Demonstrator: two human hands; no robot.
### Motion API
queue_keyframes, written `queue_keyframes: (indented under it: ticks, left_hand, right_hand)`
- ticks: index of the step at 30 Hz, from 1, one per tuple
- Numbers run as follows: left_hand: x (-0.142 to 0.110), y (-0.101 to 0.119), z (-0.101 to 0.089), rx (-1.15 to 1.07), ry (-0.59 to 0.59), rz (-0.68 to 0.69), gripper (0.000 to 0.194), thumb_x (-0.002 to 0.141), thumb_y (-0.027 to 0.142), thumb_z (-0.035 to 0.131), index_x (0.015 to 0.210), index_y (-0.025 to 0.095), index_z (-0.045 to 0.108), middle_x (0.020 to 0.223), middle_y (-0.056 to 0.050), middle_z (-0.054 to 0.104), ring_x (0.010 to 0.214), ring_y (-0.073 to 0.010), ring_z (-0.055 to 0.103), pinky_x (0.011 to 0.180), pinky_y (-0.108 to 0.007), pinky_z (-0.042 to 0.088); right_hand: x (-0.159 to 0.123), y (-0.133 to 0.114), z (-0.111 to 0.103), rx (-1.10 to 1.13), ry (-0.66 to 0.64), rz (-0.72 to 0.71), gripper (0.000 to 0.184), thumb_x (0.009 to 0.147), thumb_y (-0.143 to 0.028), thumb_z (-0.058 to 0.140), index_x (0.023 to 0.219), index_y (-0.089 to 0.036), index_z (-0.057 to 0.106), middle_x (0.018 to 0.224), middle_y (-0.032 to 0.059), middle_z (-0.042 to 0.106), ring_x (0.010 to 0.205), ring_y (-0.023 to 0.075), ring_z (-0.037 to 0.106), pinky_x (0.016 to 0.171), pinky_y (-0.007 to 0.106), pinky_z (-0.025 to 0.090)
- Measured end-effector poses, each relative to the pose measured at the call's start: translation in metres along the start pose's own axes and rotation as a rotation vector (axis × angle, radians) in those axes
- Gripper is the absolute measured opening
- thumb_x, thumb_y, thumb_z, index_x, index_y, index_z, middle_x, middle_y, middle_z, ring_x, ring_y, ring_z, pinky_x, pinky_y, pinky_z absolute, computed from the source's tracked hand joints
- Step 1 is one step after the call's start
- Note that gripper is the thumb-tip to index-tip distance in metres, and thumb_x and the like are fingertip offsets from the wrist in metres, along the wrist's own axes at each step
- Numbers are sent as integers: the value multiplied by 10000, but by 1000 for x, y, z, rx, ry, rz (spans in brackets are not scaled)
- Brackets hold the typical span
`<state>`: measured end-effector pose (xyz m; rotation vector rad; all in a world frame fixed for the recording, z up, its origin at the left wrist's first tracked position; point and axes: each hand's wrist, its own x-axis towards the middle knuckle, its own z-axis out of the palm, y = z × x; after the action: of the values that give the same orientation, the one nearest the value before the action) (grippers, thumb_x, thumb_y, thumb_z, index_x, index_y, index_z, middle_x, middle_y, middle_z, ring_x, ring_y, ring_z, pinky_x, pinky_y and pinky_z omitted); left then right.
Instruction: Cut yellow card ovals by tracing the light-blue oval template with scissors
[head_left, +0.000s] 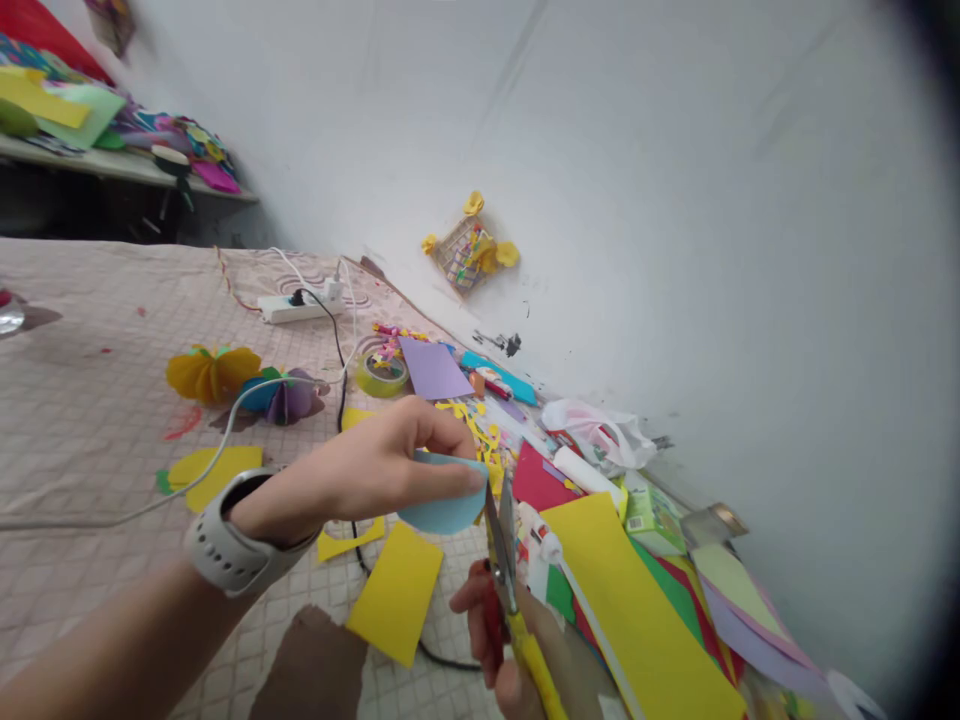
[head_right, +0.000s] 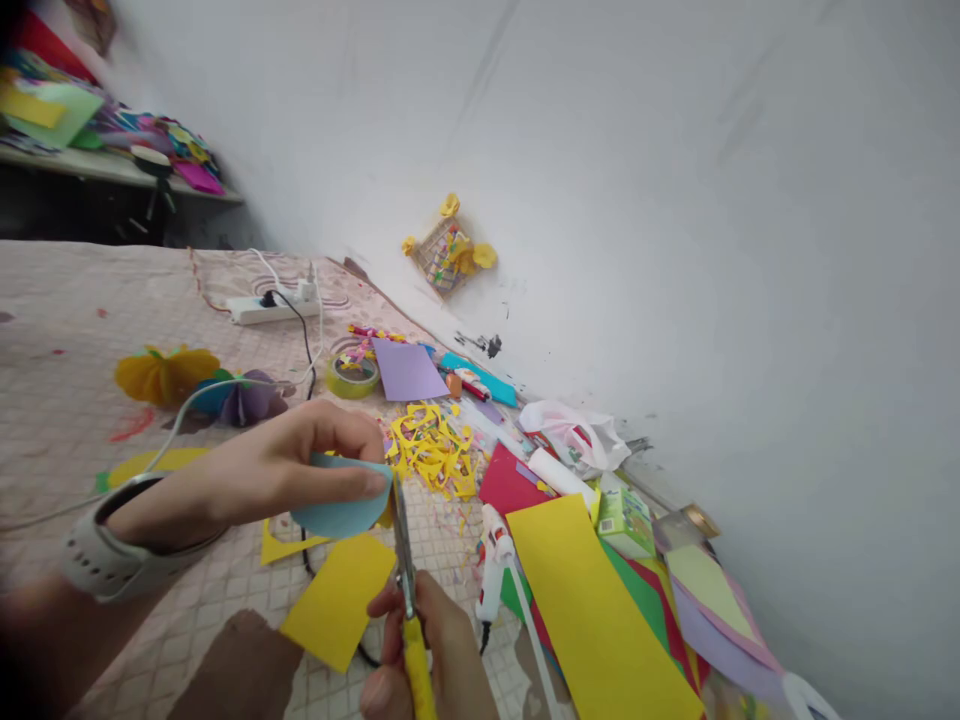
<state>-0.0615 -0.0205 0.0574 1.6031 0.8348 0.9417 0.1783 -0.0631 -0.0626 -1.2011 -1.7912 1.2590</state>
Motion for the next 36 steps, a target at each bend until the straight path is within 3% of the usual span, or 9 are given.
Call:
queue_keyframes:
  ticks: [3, 7, 12, 20, 27, 36]
  left_hand:
    - [1, 0, 4, -20, -76, -18, 258, 802, 292, 641, 612, 132, 572, 595, 28, 514, 516, -65, 457, 450, -154, 354]
    - [3, -1, 7, -58, -114, -50, 222, 780, 268, 659, 617, 133, 593, 567, 34, 525, 488, -59, 456, 421, -139, 355]
    - [5, -5, 7, -86, -134, -88, 211, 766, 280, 678, 623, 137, 617, 544, 34, 550, 479, -64, 481, 430, -142, 391]
    - [7, -5, 9, -82, -131, -111, 204, 744, 284, 689, 614, 139, 628, 537, 29, 570, 467, -70, 493, 417, -149, 393]
    - [7, -4, 10, -64, -137, -107, 195, 732, 302, 687, 632, 139, 653, 534, 27, 575, 469, -80, 499, 422, -163, 391]
    - [8, -7, 10, -77, -136, -82, 207, 733, 303, 693, 617, 136, 655, 508, 30, 542, 461, -76, 450, 418, -167, 377]
  right_hand:
    - [-2, 1, -3, 26, 20, 20, 582, 618, -763, 670, 811, -215, 695, 509, -19, 505, 411, 130, 478, 359, 217, 391]
    - [-14, -16, -9, 4, 22, 7, 508, 662, -697, 688, 817, -213, 684, 510, -25, 488, 438, 133, 470, 407, 228, 410]
    - [-23, -37, -20, -105, 53, 44, 548, 720, -726, 622, 844, -197, 695, 621, 10, 543, 558, 156, 524, 542, 262, 458]
    - [-22, -53, -31, -197, -30, 115, 565, 711, -750, 598, 805, -197, 669, 579, -12, 522, 459, 111, 437, 453, 230, 377]
    - [-23, -54, -32, -229, 5, 181, 543, 707, -716, 630, 786, -182, 682, 622, 16, 575, 529, 138, 518, 479, 229, 407]
    - [-23, -44, -30, -171, 53, 98, 550, 723, -738, 594, 763, -197, 679, 631, 22, 591, 500, 133, 504, 463, 237, 400]
